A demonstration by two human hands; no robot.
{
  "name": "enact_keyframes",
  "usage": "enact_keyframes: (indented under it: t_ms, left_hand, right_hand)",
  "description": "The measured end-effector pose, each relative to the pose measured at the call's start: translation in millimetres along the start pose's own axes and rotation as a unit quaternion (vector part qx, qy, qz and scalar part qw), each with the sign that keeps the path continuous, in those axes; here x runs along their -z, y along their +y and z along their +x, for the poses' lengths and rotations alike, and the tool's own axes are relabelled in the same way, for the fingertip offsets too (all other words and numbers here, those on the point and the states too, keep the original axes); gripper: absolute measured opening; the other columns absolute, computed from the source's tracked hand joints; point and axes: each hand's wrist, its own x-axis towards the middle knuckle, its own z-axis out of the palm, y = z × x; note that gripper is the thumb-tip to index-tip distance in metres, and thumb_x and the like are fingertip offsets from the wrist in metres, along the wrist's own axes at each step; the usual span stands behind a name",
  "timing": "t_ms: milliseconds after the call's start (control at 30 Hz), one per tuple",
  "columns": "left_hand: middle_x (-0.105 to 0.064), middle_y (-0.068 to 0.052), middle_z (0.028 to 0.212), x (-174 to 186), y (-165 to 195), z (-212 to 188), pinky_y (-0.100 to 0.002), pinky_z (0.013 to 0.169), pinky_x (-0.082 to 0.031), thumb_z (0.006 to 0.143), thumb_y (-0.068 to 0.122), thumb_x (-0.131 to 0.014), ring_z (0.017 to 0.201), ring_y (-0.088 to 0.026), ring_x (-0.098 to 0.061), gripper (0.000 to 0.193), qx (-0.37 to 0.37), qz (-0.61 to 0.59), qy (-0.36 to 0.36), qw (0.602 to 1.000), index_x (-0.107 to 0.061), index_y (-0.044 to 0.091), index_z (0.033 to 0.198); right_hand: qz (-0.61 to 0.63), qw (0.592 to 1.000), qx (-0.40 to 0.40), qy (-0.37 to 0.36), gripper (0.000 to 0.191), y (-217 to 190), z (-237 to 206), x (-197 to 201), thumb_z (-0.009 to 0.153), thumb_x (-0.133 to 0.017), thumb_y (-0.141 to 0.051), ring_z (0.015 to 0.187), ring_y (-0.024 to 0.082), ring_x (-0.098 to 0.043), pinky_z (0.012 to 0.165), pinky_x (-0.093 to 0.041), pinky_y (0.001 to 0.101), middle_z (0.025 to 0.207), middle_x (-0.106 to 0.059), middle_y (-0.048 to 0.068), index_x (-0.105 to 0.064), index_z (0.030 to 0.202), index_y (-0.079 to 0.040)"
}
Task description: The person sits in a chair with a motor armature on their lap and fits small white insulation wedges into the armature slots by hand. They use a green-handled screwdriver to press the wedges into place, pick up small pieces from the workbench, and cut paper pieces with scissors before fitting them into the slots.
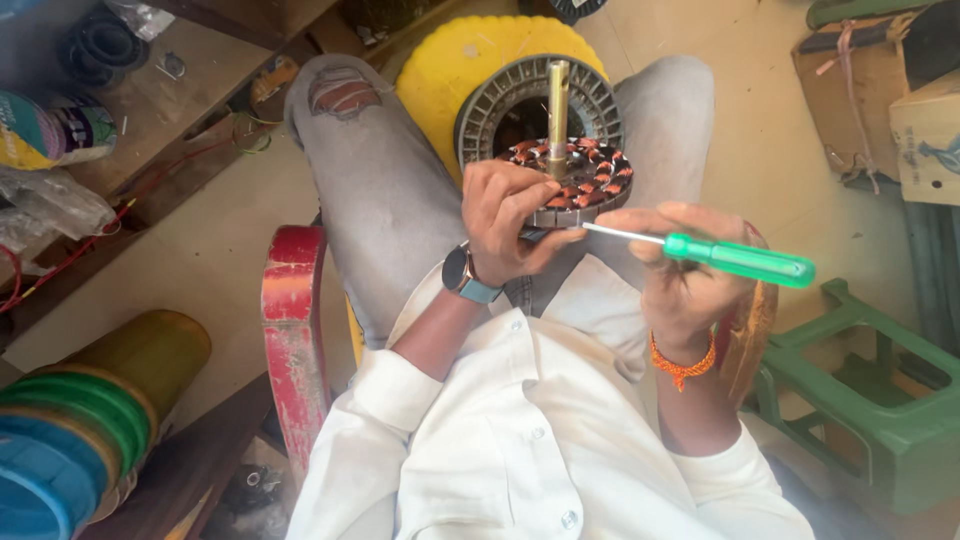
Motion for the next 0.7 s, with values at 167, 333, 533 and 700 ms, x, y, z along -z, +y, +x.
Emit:
enact_keyframes:
  t_ms: [167,333,533,700]
  left_hand:
    - [-0.066,-0.005,0.105,1,-5,-2,-0.042,0.086,-0.045,0.083,0.043,-0.087,0.095,-0.026,-0.061,0.052,-0.007,0.001,0.002,1.000,-0.061,0.010,0.113]
    - [-0.067,-0.004,0.105,-2,-9,-8,-0.041,0.086,-0.045,0.084,0.043,-0.088,0.094,-0.024,-0.062,0.053,-0.008,-0.004,0.002,1.000,-0.061,0.010,0.115]
    - [-0.066,-0.002,0.104,-1,-10,-5,-0.041,0.086,-0.044,0.082,0.042,-0.089,0.094,-0.024,-0.062,0.053,-0.005,-0.010,0.004,1.000,-0.061,0.012,0.115]
    - [-0.066,-0.002,0.107,4,-11,-5,-0.041,0.086,-0.044,0.082,0.041,-0.090,0.096,-0.024,-0.061,0.054,-0.003,-0.012,-0.002,1.000,-0.061,0.011,0.117]
  right_hand:
    - [0.069,0.997,0.031,0.024,0.039,10,-5,-10,0.110,-0.071,-0.029,0.083,0.023,-0.078,0.075,-0.057,0.0259,0.090,-0.076,0.017,-0.047,0.126,-0.002]
    - [0.010,0.998,0.054,-0.009,0.034,17,-7,-5,0.114,-0.070,-0.026,0.087,0.020,-0.079,0.082,-0.055,0.0238,0.097,-0.079,0.014,-0.049,0.129,-0.003]
    - [-0.141,0.986,0.090,-0.016,0.031,3,-1,-4,0.108,-0.070,-0.025,0.080,0.018,-0.072,0.080,-0.049,0.0282,0.097,-0.081,0.008,-0.053,0.126,-0.005]
    - [-0.083,0.993,0.078,-0.034,0.029,-8,-4,-9,0.114,-0.070,-0.024,0.088,0.016,-0.075,0.083,-0.052,0.0234,0.103,-0.080,0.010,-0.053,0.128,-0.005]
